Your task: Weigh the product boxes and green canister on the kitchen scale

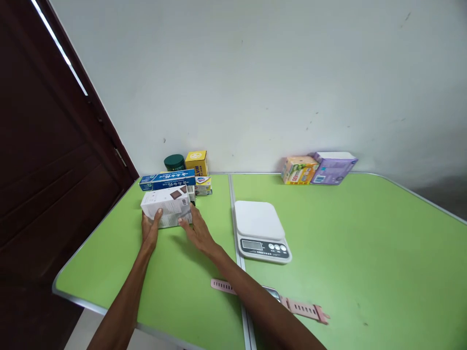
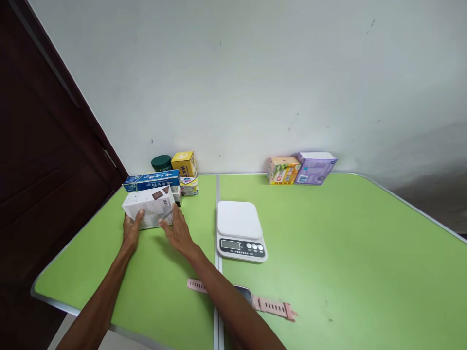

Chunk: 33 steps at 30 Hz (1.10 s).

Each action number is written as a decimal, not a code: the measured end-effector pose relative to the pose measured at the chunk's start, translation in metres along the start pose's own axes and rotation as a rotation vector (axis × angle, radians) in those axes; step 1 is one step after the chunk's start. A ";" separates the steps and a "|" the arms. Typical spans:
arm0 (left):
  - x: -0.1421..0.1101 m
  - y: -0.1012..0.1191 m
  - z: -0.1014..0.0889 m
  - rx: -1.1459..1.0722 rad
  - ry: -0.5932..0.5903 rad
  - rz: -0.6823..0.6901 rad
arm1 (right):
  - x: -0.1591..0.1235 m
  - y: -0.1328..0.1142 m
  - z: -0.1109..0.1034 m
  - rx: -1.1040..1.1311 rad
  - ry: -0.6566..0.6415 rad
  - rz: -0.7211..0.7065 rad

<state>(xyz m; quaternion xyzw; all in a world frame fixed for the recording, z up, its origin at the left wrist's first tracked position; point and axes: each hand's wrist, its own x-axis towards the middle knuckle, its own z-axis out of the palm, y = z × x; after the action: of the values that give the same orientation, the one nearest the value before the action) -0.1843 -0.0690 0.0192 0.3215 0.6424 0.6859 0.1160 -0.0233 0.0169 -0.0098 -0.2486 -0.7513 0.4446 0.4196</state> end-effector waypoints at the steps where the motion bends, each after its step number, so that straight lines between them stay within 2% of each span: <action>1: 0.004 -0.003 0.000 0.004 0.002 -0.004 | 0.002 0.001 0.003 0.014 -0.019 0.039; 3: 0.009 -0.006 0.000 0.022 0.024 -0.023 | 0.002 -0.002 0.002 0.043 -0.048 0.094; 5: 0.008 -0.008 0.000 0.092 0.095 -0.018 | -0.004 -0.011 -0.006 0.049 -0.065 0.049; 7: 0.000 -0.004 -0.001 0.223 0.209 0.071 | -0.014 -0.023 -0.024 0.027 -0.073 -0.031; 9: -0.013 0.005 0.002 0.348 0.281 0.234 | -0.026 -0.034 -0.056 -0.023 -0.049 -0.099; 10: -0.021 0.012 0.006 0.388 0.281 0.321 | -0.032 -0.037 -0.078 -0.052 -0.012 -0.119; 13: -0.042 0.040 0.037 0.399 0.164 0.504 | -0.047 -0.028 -0.161 -0.141 0.237 -0.113; 15: -0.052 0.060 0.073 0.343 0.033 0.528 | -0.056 -0.004 -0.223 -0.210 0.457 -0.040; 17: -0.055 0.074 0.117 0.281 -0.130 0.512 | -0.067 0.027 -0.280 -0.277 0.642 0.073; 19: -0.053 0.082 0.166 0.254 -0.310 0.481 | -0.076 0.059 -0.326 -0.348 0.772 0.186; 21: -0.047 0.082 0.218 0.267 -0.499 0.424 | -0.080 0.086 -0.359 -0.380 0.848 0.292; 24: -0.035 0.073 0.294 0.323 -0.750 0.278 | -0.069 0.112 -0.391 -0.363 0.915 0.353; 26: -0.028 0.066 0.341 0.347 -0.859 0.178 | -0.052 0.124 -0.408 -0.327 0.962 0.348; 30: -0.015 0.056 0.420 0.354 -0.943 0.083 | -0.011 0.148 -0.437 -0.246 1.016 0.339; 33: -0.005 0.051 0.465 0.371 -0.928 0.042 | 0.017 0.166 -0.455 -0.183 1.017 0.338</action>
<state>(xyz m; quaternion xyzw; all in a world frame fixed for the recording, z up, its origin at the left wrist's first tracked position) 0.1066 0.2958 0.0512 0.6208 0.6276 0.3470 0.3168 0.3554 0.3188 -0.0335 -0.5852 -0.4387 0.2623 0.6295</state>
